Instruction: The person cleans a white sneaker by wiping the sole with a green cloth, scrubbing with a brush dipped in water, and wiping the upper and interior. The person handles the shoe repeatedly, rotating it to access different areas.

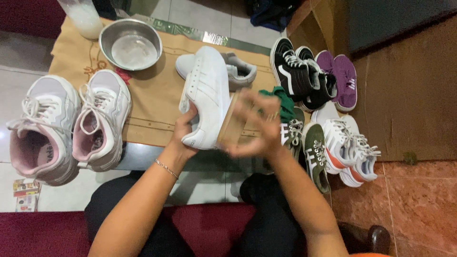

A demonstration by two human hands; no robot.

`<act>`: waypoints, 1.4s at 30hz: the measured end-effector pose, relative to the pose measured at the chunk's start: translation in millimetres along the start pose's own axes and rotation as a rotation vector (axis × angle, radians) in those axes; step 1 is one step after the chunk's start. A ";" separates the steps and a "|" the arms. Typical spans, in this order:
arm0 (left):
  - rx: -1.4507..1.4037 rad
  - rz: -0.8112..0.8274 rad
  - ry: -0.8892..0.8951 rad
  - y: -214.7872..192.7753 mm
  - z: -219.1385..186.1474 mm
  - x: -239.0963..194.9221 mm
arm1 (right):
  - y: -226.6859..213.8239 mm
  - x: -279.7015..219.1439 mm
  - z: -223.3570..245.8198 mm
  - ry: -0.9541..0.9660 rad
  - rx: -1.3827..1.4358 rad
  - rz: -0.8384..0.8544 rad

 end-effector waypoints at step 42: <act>0.144 0.339 -0.178 -8.9 32.2 0.2 | -45.9 -2.6 -163.2 0.610 0.130 -0.245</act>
Point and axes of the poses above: each hand's wrist, its own x-axis towards the middle knuckle, its own y-axis out of the palm, z = x × y, the point moved 8 cm from there along x, towards the middle knuckle, and after that the axes turned 5 degrees about x, right-handed, at the moved point
